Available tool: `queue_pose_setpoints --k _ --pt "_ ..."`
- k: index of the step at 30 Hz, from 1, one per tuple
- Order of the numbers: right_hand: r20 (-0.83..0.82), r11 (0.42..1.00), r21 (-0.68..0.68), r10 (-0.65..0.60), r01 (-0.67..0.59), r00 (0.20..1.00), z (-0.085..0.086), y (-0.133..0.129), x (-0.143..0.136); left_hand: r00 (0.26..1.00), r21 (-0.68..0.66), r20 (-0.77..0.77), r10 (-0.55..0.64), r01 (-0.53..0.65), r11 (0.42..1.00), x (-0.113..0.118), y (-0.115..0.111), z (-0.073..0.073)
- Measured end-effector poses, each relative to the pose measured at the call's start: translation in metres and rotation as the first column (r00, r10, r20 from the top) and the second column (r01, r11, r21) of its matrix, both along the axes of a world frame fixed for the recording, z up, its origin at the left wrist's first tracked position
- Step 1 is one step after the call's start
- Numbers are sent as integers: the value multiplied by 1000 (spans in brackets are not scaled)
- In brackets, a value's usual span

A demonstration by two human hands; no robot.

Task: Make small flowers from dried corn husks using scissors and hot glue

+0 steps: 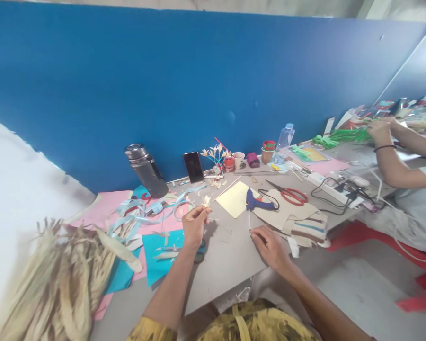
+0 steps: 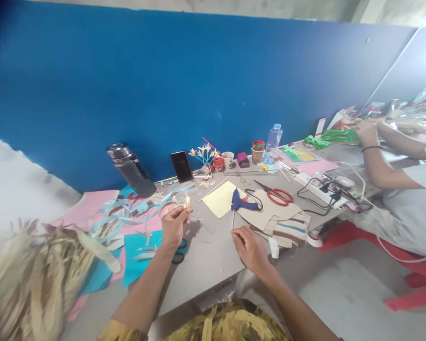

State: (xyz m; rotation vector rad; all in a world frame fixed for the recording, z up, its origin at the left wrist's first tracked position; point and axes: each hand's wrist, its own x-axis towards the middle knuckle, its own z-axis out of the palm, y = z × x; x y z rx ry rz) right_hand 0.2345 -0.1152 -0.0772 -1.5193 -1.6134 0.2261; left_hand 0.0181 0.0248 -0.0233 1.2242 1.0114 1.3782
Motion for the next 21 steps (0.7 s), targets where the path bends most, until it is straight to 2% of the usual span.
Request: queue_pose_setpoints --k 3,6,9,12,14,16,18,21 --pt "-63 1000 -6 9 -10 998 8 -1 -1 997 46 -74 6 -3 999 0 -1 1" --pt "-226 999 -53 -10 -2 974 28 4 -4 996 66 -93 -15 21 998 2 -4 3" --pt "-407 989 -145 -35 -27 913 53 22 -10 992 62 -85 -92 97 993 6 -8 3" --pt "-584 966 -215 -7 -146 812 69 50 -18 978 76 -94 -186 193 978 9 -13 1" --pt "-737 935 -203 51 -292 674 72 67 -22 967 96 -103 -233 242 965 11 -15 -1" --pt "-817 895 -175 100 -410 568 72 78 -25 955 121 -122 -269 284 951 11 -16 -3" --pt "-845 864 -170 120 -473 522 72 84 -25 945 147 -147 -292 312 938 11 -17 -4" --pt "-858 851 -181 108 -492 502 71 86 -23 935 181 -186 -300 333 925 11 -18 -3"
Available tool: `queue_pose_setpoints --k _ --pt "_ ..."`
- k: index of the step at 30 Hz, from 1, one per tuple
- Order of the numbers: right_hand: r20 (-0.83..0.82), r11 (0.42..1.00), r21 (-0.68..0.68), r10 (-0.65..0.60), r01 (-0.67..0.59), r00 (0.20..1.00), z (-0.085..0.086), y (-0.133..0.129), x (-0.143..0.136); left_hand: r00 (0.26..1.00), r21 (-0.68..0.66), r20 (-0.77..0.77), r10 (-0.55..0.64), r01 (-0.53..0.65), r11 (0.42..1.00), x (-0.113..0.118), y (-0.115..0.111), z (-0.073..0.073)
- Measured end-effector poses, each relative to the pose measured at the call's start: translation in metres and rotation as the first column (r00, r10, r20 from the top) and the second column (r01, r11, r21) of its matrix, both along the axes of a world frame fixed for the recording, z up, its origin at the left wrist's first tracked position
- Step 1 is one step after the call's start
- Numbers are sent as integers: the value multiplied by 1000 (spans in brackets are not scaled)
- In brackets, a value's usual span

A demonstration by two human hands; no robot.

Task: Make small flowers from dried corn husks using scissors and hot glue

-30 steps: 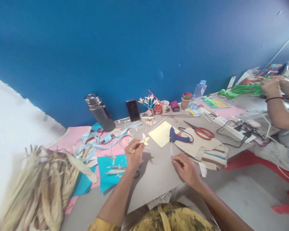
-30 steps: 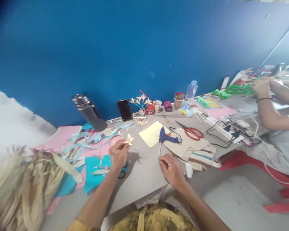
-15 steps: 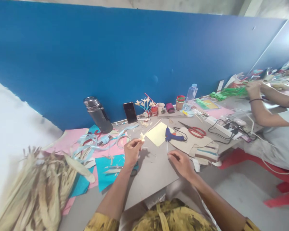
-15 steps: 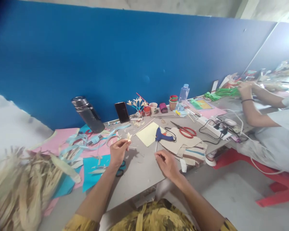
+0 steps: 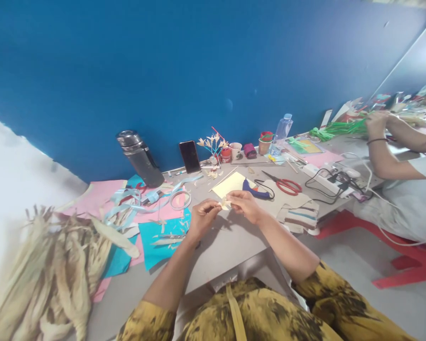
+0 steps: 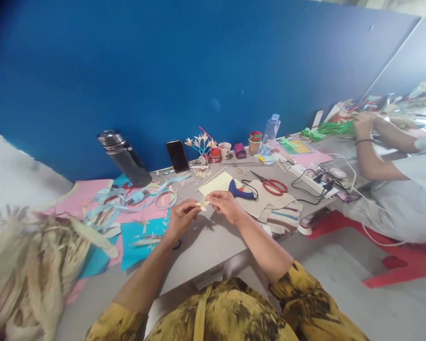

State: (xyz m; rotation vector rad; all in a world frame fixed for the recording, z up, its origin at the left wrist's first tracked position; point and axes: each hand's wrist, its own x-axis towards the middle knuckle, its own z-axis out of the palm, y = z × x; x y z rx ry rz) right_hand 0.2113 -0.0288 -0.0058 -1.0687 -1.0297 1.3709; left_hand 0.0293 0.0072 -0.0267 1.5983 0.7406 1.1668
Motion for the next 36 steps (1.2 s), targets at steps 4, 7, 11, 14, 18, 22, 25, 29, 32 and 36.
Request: queue_pose_setpoints --k 4,7,11,14,18,22,25,29,32,36 --pt "-58 1000 2 -5 5 998 -3 0 4 999 6 -38 18 -17 1000 1 -4 3" --pt "-118 999 12 -38 40 992 -6 2 5 997 -73 -70 8 -14 997 2 -7 4" --pt "-260 999 11 -43 47 965 -9 4 5 995 -164 -102 -16 -1 986 4 -11 6" --pt "-443 1000 -22 -20 12 896 -7 3 9 989 -174 -146 -2 -24 985 3 -11 10" --pt "-634 994 -49 47 -101 772 -7 1 15 978 -104 -208 35 -58 993 -2 -8 14" --pt "-738 981 -62 79 -183 670 -9 0 13 965 -38 -258 43 -55 998 -6 -7 16" --pt "-736 979 -36 109 -198 669 -7 0 10 956 -29 -287 67 -79 996 -5 -7 14" --pt "-706 980 -13 133 -201 696 -4 3 7 955 -54 -214 206 -222 974 -5 0 11" --pt "-681 980 -7 139 -197 719 -4 5 6 917 -140 -160 366 -388 911 -12 10 13" --pt "-658 984 -20 122 -179 743 -4 8 1 879 -160 -143 455 -474 866 -22 19 19"
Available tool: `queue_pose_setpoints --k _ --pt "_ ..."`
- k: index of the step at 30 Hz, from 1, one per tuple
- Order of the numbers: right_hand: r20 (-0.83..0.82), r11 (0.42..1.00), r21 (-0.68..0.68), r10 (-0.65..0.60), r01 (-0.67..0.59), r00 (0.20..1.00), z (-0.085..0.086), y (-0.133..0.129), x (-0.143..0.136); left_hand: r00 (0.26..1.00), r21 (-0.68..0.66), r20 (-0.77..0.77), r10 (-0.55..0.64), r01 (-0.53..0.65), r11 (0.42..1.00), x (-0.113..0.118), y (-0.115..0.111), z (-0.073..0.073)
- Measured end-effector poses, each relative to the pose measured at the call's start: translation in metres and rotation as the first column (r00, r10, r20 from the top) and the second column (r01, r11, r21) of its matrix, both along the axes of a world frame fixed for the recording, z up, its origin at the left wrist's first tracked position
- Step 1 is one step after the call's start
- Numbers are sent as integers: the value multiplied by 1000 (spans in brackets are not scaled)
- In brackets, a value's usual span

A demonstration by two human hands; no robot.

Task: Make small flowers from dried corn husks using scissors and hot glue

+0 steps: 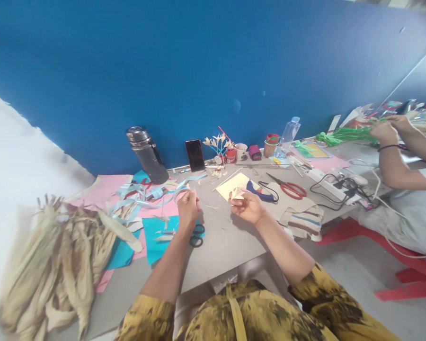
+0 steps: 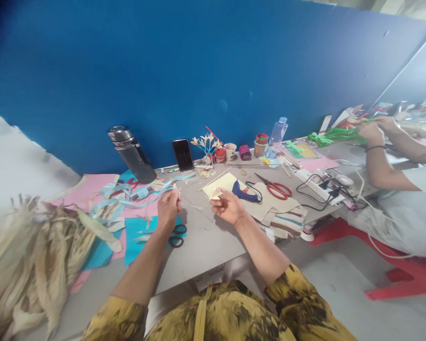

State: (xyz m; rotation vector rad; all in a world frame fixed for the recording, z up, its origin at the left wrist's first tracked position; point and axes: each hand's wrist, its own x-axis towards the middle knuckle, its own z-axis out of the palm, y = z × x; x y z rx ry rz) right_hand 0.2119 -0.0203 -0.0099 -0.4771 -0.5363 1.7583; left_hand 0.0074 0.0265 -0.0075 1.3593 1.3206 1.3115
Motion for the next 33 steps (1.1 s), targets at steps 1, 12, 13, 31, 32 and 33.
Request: queue_pose_setpoints --k 1,12,13,31,32,33 --pt "17 1000 -6 -2 2 1000 0 1 -2 999 9 16 -35 35 999 -1 0 2" --pt "208 1000 5 -1 0 978 -4 9 -16 795 -55 301 -527 566 823 12 -19 6" --pt "217 1000 6 -1 0 976 -4 10 -16 795 -54 308 -522 563 825 12 -19 6" --pt "833 887 399 -457 232 313 4 -7 31 956 171 68 -287 272 947 10 -13 2" --pt "859 857 464 -497 225 121 2 -11 43 960 184 77 -270 252 950 9 -12 0" --pt "860 838 508 -505 199 -68 0 -14 55 963 190 94 -254 233 954 9 -11 -2"
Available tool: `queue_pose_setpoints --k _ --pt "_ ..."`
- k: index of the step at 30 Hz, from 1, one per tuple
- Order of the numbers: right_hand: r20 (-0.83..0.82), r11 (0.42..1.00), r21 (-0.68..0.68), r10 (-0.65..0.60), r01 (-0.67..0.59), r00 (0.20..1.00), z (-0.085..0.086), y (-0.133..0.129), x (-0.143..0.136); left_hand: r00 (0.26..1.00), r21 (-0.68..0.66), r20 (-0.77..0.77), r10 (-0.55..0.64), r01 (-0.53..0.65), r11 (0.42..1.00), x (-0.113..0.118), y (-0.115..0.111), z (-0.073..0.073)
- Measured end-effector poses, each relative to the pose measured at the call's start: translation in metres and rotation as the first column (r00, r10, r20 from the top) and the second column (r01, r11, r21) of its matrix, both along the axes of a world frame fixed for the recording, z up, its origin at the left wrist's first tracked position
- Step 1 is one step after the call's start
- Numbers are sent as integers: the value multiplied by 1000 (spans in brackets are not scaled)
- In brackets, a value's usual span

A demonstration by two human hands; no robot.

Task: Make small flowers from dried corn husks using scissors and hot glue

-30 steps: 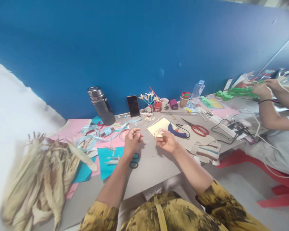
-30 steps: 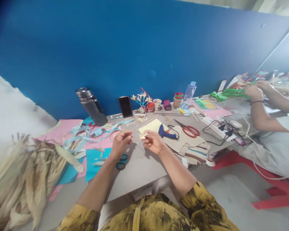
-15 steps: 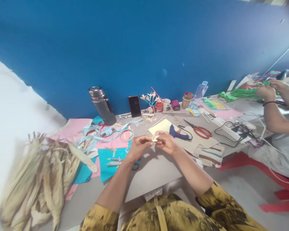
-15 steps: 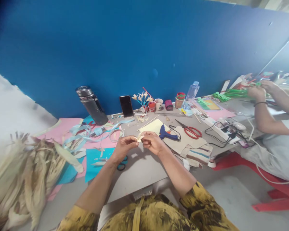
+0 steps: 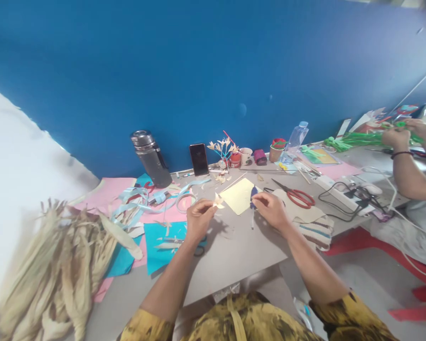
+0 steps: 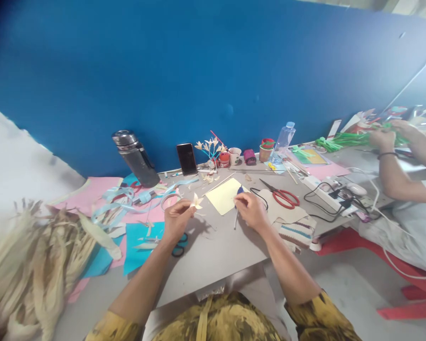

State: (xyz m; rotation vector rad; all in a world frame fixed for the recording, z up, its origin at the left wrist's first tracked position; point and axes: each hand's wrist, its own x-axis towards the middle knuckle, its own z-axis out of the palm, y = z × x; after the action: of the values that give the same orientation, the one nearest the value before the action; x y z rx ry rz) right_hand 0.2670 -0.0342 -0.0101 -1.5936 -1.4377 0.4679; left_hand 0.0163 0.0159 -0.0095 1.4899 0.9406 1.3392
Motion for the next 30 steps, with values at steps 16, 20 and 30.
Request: queue_pose_setpoints --k 16,20,30 --pt "665 968 -189 1 168 747 -10 -3 35 966 -249 180 183 -135 959 -5 11 -6" --pt "690 972 -155 -20 175 724 -12 -1 35 972 -256 155 174 -130 958 -5 11 -7" --pt "733 968 -88 -98 235 673 -16 7 40 968 -329 252 21 65 942 0 10 -13"
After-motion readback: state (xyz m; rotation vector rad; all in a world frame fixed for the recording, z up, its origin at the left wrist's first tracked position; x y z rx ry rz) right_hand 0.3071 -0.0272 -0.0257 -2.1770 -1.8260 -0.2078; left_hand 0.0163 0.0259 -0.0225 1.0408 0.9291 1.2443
